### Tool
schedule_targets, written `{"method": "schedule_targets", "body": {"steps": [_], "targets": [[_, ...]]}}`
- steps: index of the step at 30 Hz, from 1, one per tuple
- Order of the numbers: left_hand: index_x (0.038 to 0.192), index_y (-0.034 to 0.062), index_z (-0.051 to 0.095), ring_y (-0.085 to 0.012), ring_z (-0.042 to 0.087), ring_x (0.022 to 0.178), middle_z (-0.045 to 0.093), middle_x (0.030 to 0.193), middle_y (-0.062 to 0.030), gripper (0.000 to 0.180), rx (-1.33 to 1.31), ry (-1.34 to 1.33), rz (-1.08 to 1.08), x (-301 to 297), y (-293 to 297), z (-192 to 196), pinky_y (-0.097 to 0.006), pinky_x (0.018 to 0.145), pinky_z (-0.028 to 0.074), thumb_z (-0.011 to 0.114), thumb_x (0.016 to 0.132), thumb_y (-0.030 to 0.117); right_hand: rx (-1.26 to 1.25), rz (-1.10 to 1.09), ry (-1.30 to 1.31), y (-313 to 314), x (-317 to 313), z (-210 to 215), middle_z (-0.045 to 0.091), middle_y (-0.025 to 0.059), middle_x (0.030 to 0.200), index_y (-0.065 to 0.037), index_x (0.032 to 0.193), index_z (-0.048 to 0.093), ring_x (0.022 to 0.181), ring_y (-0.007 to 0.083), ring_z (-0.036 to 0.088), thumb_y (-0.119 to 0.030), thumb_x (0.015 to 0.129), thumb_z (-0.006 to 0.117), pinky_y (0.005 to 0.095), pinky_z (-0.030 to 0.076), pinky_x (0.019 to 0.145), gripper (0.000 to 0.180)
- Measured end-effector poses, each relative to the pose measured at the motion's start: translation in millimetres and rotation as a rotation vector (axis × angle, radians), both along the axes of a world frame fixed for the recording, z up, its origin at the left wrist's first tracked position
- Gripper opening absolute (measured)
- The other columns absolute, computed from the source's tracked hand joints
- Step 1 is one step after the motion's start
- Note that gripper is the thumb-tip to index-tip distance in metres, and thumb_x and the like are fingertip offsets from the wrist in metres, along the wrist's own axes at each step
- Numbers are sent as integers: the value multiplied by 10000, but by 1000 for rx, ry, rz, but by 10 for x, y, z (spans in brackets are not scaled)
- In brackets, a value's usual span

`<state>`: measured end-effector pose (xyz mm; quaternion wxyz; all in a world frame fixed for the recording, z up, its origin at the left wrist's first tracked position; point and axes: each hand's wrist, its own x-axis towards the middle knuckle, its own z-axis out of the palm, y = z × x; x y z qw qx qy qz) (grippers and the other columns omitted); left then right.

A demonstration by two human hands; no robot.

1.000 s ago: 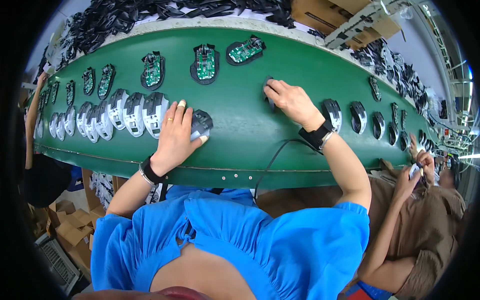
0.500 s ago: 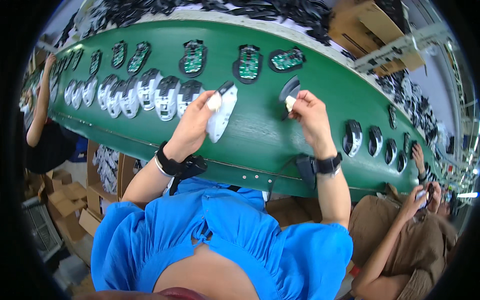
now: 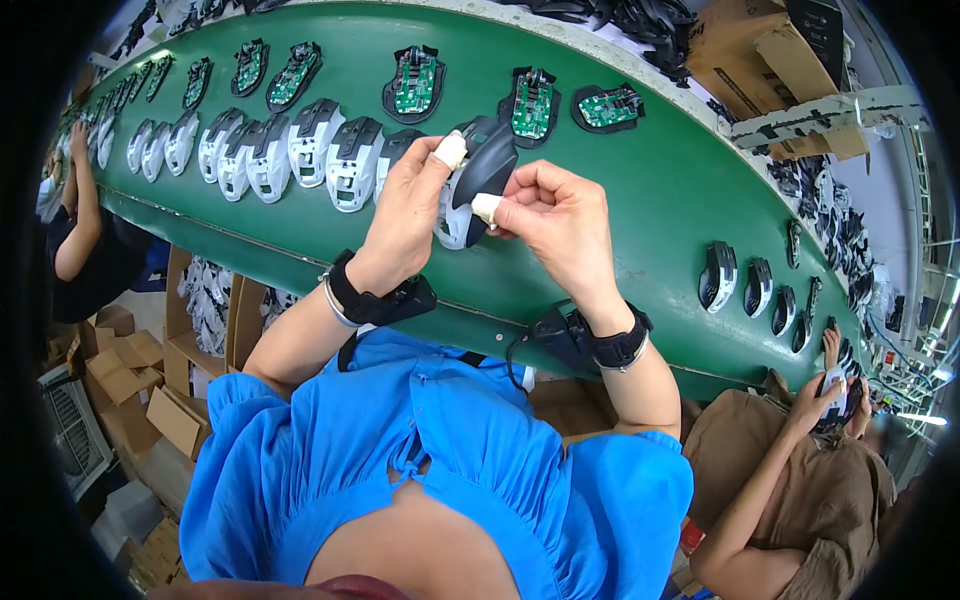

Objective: The person assembles computer mice on a green workbench. They pick up a white mouse shell and a black plastic cover, fit the cover onto the shell, and place the completed unit on the table. This process is repeated for multiple units throughout the video.

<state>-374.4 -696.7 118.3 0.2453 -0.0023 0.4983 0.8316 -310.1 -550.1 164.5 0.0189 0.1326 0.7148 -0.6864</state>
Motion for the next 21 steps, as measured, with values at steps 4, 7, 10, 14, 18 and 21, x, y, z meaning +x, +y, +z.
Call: {"method": "schedule_targets", "body": {"steps": [4,7,10,14,18,21], "targets": [[1173,-8,505,-87,569,921,605,1022,-59,351,-1,-9,-52,-20,-58,22,-250,783,472,563,970,272,79,-18,19,-2,5,-43,680,77,874,36,952,635,740,96,647,13,802,701,225,531,686,166],[1240,-38,449,-100,589,908,607,1067,-91,423,40,19,-99,-29,-62,25,-248,765,488,600,939,219,-219,-9,10,-43,15,-54,684,81,934,32,1038,632,811,104,650,30,808,687,234,529,729,237],[1294,-43,428,-119,584,985,588,1145,-94,533,151,59,-209,-21,-137,53,-263,848,484,684,867,145,-429,-72,41,-55,9,-90,685,83,973,26,1098,622,863,116,650,36,815,681,250,532,755,289],[1300,-45,444,-128,574,1040,585,1155,-82,680,87,202,-269,39,-271,168,-273,917,467,775,710,23,-543,-95,111,-110,38,-70,684,82,1010,23,1102,621,873,133,654,22,817,692,271,533,787,294],[1267,-33,497,-105,578,993,609,1082,-60,678,-52,423,-230,-38,-281,70,-261,889,473,761,645,29,-465,-132,183,-230,90,-209,685,78,994,28,1079,635,886,124,642,17,813,695,273,521,793,273],[1249,-18,526,-90,577,943,627,1038,-47,698,-145,462,-369,-81,-378,55,-251,862,479,786,609,77,-366,-107,45,-177,239,-219,682,58,963,35,1057,646,886,124,636,33,813,678,264,519,780,246]]}}
